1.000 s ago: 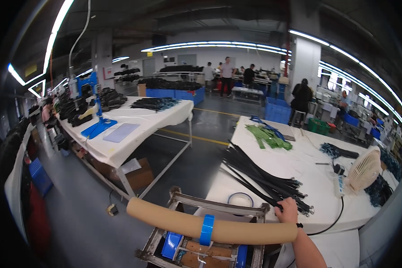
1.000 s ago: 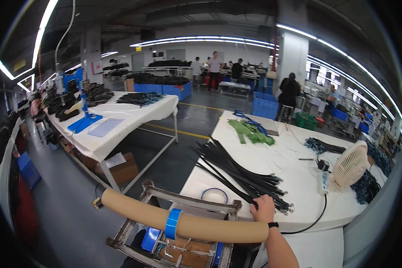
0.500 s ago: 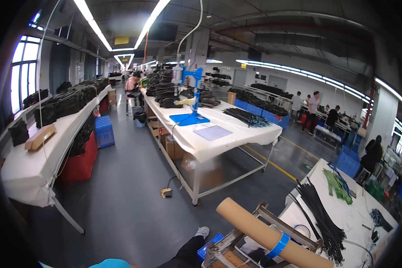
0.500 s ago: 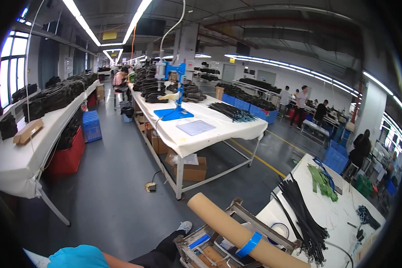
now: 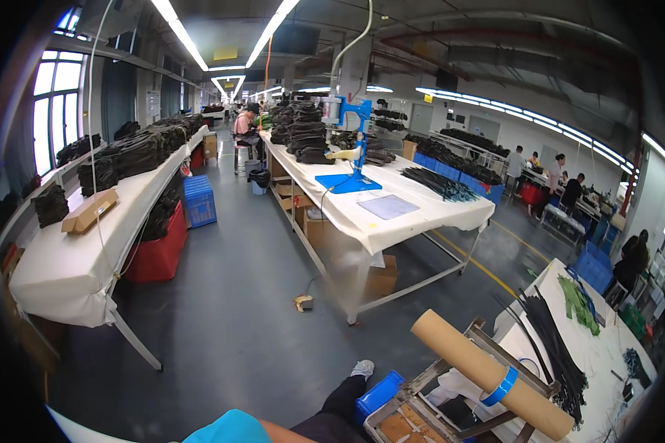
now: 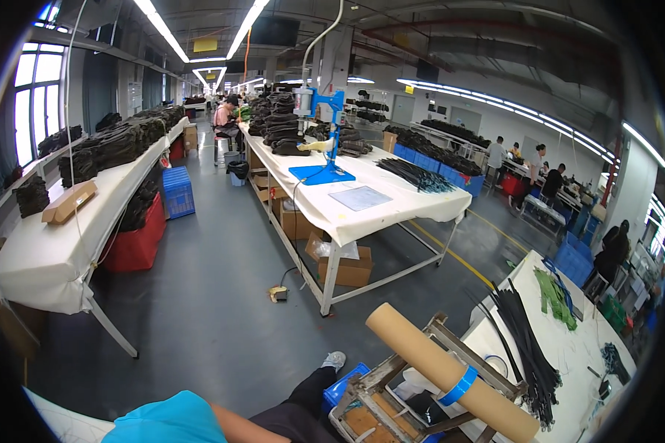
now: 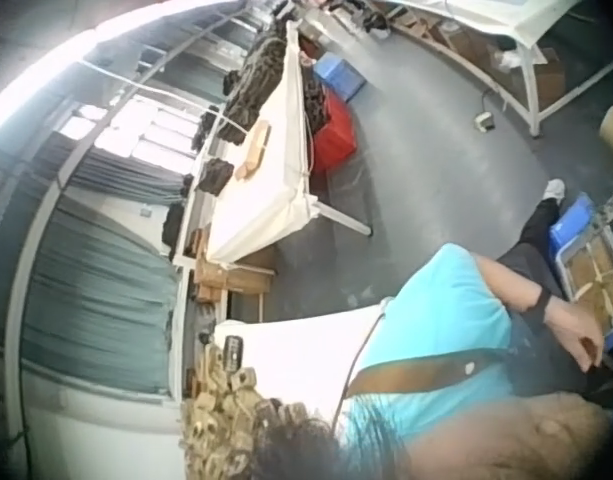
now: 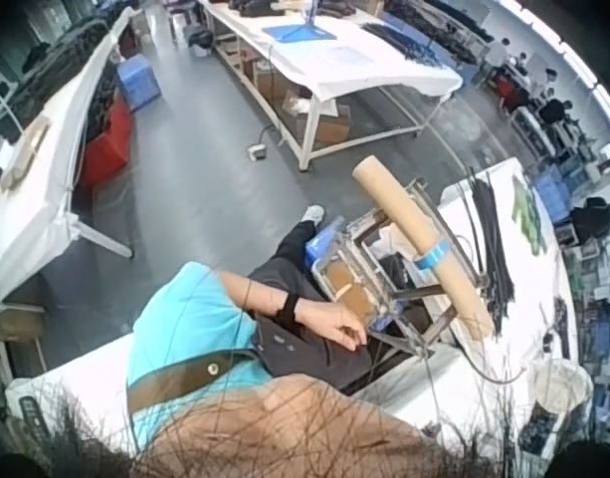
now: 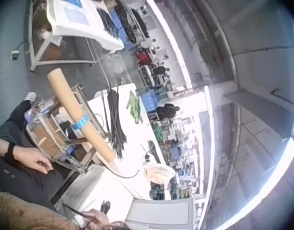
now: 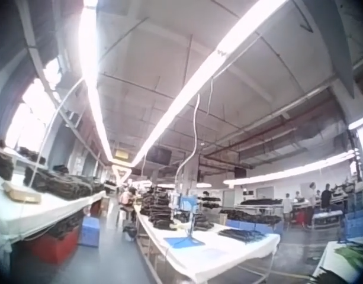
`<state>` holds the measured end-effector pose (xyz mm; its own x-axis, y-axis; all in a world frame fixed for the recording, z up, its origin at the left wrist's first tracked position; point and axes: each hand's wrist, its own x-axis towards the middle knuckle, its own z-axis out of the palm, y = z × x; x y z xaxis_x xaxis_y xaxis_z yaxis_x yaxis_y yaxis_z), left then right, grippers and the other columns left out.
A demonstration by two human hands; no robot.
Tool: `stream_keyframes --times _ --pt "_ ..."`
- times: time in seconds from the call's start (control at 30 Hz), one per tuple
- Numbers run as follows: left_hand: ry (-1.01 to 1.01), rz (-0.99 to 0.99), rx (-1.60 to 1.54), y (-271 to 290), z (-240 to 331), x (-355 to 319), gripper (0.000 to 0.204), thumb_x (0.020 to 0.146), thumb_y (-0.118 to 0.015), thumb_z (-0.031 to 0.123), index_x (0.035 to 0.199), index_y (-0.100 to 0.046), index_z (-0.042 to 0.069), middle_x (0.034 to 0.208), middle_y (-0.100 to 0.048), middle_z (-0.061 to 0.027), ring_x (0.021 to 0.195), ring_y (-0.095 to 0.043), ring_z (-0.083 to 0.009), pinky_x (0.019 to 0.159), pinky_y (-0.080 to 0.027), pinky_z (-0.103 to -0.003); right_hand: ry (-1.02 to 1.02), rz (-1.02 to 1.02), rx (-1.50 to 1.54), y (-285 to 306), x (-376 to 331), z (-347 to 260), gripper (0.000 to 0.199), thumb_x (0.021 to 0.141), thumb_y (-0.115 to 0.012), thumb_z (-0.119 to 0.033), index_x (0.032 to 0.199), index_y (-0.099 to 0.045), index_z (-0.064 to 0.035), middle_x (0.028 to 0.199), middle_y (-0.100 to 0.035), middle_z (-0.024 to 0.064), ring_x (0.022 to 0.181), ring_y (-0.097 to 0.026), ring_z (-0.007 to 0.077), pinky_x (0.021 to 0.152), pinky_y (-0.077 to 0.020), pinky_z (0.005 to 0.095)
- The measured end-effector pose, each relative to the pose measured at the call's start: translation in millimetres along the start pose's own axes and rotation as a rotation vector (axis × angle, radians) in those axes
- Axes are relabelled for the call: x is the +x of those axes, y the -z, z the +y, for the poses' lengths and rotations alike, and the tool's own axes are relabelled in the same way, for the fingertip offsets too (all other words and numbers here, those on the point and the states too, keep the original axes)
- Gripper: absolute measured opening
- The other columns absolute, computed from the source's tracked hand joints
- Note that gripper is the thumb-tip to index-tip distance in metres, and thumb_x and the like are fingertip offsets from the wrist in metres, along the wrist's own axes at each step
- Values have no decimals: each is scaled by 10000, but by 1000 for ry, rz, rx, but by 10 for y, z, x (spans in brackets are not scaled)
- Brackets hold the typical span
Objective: The recorder is assembling lanyards by attaching metal clips to thin straps using a jig.
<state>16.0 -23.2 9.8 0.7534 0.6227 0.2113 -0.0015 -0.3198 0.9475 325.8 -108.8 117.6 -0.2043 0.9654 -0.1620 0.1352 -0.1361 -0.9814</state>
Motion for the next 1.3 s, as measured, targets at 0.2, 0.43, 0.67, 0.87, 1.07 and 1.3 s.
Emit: stream_keyframes --times 0.2,0.43,0.67,0.87,1.07,1.3 --pt "-202 -157 36 -260 126 -45 379 793 -755 295 1020 -640 14 866 -669 -118 761 -634 -204 660 -488 -319 -273 -523 -85 -805 197 276 213 921 -567 -82 1117 -543 -1 1023 -554 169 949 -556 215 716 -469 266" --pt "-24 -50 110 -329 109 -253 389 782 -743 390 768 -654 13 668 -635 -126 593 -599 -212 551 -455 -345 -137 0 154 -1274 272 425 327 796 -726 -58 1074 -556 -38 818 -601 6 728 -566 100 663 -451 226" --pt "13 -41 231 -207 123 -186 360 807 -677 359 720 -666 11 738 -638 -164 683 -621 -312 614 -472 -391 206 72 11 -1415 382 591 51 863 -588 -12 866 -539 -1 981 -522 87 907 -512 189 824 -417 283" --pt "404 22 -40 33 113 -87 429 788 -761 264 1089 -544 51 865 -645 -67 745 -669 -146 674 -541 -250 86 44 322 -1284 513 922 156 906 -538 39 1062 -525 34 1129 -574 141 1032 -599 194 895 -507 316" --pt "203 23 -16 -70 -73 -12 108 884 -650 114 878 -600 19 733 -625 -46 623 -622 -95 540 -476 -233 -230 -53 349 -1188 449 1021 158 921 -564 -26 1055 -507 36 931 -664 107 847 -665 161 753 -542 261" --pt "527 16 -488 5 -99 -38 130 921 -613 136 867 -555 32 771 -596 -14 604 -560 -40 521 -435 -174 269 157 -355 -1245 514 985 340 739 -779 -74 1018 -595 -8 766 -664 96 618 -655 161 532 -524 256"
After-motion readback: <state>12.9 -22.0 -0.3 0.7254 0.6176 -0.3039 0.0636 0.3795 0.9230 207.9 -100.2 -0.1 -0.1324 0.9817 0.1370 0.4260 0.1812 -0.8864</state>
